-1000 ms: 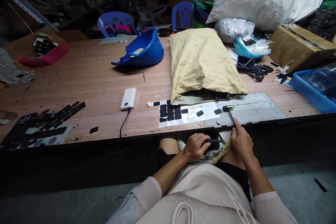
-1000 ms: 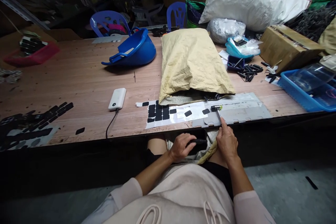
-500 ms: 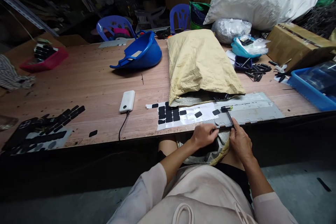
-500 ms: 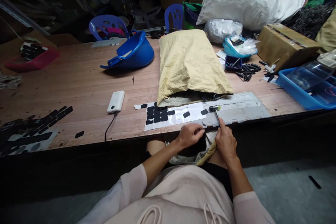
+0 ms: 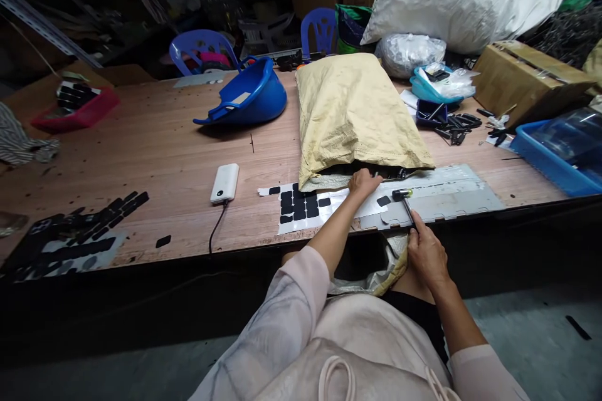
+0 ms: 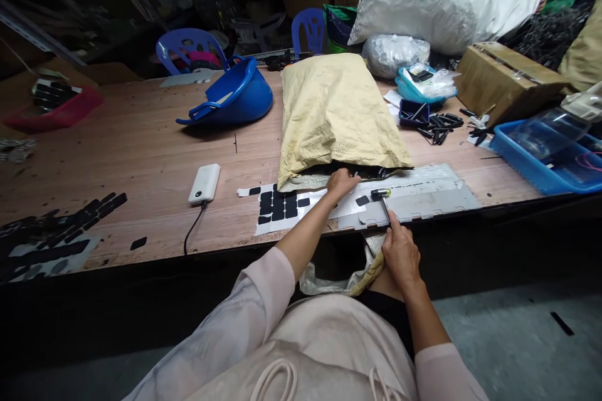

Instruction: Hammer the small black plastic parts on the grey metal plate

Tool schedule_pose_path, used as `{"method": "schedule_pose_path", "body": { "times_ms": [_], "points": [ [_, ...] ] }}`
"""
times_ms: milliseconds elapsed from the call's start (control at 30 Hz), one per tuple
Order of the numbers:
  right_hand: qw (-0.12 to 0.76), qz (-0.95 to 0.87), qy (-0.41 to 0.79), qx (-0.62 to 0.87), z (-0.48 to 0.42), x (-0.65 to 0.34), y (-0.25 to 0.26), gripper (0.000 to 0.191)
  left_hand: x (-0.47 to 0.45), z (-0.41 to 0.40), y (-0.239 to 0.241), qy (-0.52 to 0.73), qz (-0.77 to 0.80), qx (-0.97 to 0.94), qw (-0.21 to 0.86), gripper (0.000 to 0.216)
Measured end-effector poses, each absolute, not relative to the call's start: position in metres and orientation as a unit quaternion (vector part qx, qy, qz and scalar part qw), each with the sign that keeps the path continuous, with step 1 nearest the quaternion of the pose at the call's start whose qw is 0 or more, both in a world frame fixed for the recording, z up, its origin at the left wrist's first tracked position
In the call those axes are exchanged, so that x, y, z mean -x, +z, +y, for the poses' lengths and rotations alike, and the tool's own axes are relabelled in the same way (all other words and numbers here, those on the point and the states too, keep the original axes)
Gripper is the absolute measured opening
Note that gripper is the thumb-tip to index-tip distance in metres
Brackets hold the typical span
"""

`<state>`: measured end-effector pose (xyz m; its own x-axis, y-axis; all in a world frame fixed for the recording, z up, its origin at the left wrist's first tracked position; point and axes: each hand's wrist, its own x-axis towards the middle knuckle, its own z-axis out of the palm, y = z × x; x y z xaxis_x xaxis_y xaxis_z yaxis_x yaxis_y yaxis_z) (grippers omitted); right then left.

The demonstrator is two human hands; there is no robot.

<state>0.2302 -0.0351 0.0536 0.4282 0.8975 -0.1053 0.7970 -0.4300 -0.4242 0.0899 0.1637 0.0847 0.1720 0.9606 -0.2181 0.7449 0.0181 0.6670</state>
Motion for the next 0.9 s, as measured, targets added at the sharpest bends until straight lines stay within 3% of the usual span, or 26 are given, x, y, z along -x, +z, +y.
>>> {"method": "schedule_pose_path", "body": {
  "times_ms": [300, 633, 900],
  "points": [
    [0.178, -0.508, 0.163, 0.827, -0.036, -0.231, 0.052, 0.059, -0.021, 0.102, 0.055, 0.198, 0.447, -0.827, 0.279, 0.012],
    [0.332, -0.541, 0.174, 0.753, -0.039, -0.249, 0.035, 0.062, -0.022, 0.098, 0.024, 0.279, 0.425, -0.822, 0.258, 0.016],
    [0.38, -0.567, 0.226, 0.695, -0.058, -0.222, 0.046, 0.06, -0.021, 0.098, 0.023, 0.279, 0.444, -0.801, 0.288, 0.019]
  ]
}}
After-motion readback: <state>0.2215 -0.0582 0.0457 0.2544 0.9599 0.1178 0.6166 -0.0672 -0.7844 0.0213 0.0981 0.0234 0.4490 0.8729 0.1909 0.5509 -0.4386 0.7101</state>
